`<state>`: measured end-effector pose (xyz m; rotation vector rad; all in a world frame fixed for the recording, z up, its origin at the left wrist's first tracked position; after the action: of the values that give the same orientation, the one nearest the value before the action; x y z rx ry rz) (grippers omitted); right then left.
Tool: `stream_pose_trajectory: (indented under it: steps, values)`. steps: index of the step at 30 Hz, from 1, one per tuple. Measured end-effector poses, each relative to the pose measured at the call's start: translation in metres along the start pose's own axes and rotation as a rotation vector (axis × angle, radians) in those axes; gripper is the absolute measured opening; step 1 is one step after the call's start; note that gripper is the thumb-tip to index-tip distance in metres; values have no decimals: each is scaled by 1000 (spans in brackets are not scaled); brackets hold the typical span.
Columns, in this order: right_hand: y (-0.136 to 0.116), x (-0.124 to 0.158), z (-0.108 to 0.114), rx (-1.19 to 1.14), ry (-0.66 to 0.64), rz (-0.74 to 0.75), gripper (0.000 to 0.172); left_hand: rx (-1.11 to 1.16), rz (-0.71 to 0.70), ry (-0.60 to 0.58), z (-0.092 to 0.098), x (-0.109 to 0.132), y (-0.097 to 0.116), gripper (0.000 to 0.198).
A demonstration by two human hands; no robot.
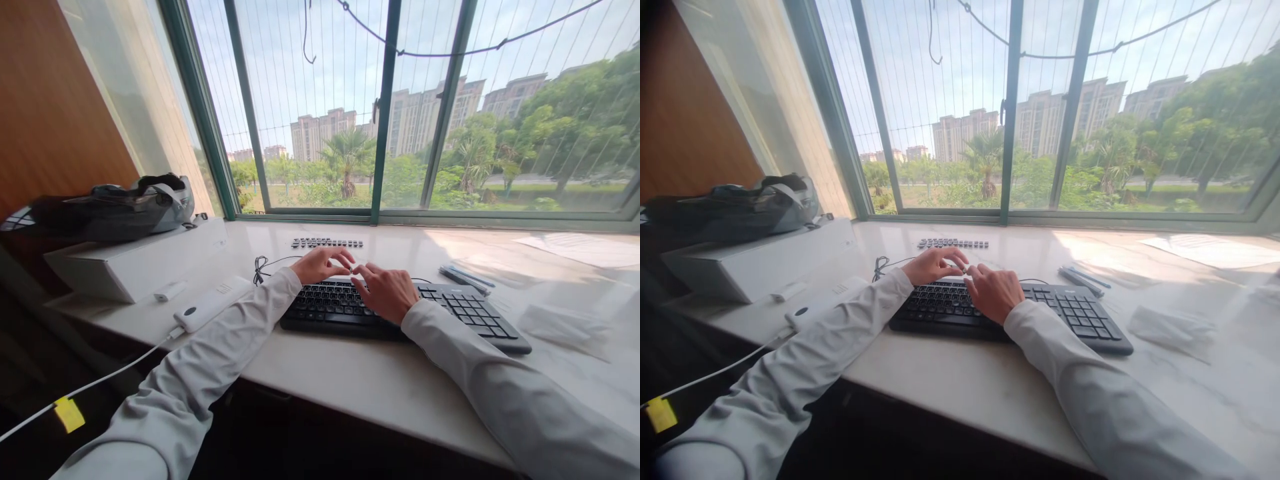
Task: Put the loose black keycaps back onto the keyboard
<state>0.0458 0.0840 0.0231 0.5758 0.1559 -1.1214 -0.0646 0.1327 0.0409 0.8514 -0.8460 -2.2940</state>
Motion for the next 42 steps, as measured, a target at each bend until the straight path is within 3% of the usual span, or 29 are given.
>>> stream_pose_trajectory:
  steps: [5,8,14,18,29,42]
  values:
    - [-5,1,-2,-22,-21,45,45,98,141,-271,-5,9,-8,34]
    - [-10,3,1,-36,3,92,47,47,204,-345,-5,15,-11,37]
    - [-21,8,6,-81,-3,177,47,27,200,-310,-5,15,-14,38]
    - [-21,8,4,-115,-30,157,45,68,201,-285,-6,13,-18,37]
    - [-16,7,2,-228,46,79,40,299,317,-268,-13,13,-25,33]
    - [-18,7,1,-186,17,107,35,231,357,-308,-9,16,-27,32]
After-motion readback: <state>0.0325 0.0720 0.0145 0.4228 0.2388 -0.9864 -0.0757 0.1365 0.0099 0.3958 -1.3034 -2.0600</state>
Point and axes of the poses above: each hand's wrist, its own x-axis away from the middle knuckle, its own z-axis out of the back of the hand, y = z × x, the point moved 8 cm from there along -x, towards the middle knuckle, and after that the axes turned 12 degrees about x, right-handed, at the moved point
